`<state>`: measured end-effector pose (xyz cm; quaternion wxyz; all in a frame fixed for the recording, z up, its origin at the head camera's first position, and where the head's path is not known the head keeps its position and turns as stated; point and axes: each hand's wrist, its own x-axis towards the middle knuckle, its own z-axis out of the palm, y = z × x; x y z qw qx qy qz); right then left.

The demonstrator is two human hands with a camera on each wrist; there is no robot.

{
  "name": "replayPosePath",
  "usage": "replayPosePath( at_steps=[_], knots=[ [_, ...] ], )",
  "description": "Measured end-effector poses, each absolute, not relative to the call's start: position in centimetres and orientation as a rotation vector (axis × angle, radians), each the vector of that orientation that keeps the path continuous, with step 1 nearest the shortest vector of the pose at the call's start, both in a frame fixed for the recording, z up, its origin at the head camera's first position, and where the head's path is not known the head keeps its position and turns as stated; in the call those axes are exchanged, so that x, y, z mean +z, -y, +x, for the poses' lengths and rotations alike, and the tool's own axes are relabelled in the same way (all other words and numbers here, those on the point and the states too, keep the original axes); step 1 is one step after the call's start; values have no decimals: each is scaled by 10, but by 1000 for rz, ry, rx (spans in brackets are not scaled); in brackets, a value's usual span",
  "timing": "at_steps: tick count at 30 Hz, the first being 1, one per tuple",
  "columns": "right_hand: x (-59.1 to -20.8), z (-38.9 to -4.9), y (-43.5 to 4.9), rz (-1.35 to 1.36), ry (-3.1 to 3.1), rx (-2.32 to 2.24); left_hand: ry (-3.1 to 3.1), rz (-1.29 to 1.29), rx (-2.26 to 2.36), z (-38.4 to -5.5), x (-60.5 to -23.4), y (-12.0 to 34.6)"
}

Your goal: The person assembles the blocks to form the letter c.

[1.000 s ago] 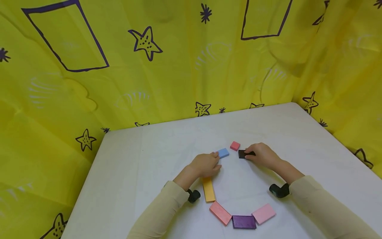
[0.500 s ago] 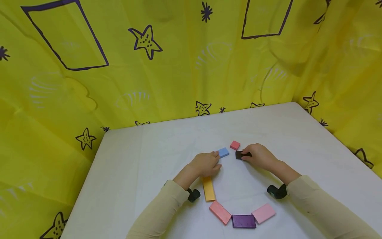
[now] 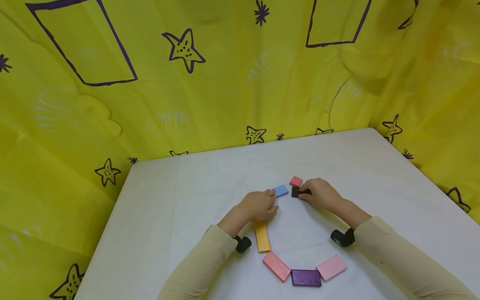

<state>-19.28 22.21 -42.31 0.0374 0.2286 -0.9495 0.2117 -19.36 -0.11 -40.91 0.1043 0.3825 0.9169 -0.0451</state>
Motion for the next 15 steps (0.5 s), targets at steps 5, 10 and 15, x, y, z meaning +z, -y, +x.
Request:
replayPosePath(
  at_steps=[5, 10, 15],
  knots=[
    [-423, -194, -220, 701, 2911, 664, -2699, 1118, -131, -193, -410, 1],
    [-422, -197, -218, 697, 2902, 681, -2704, 1117, -125, -194, -410, 1],
    [-421, -200, -218, 708, 2919, 670, -2702, 1117, -123, -194, -410, 1]
  ],
)
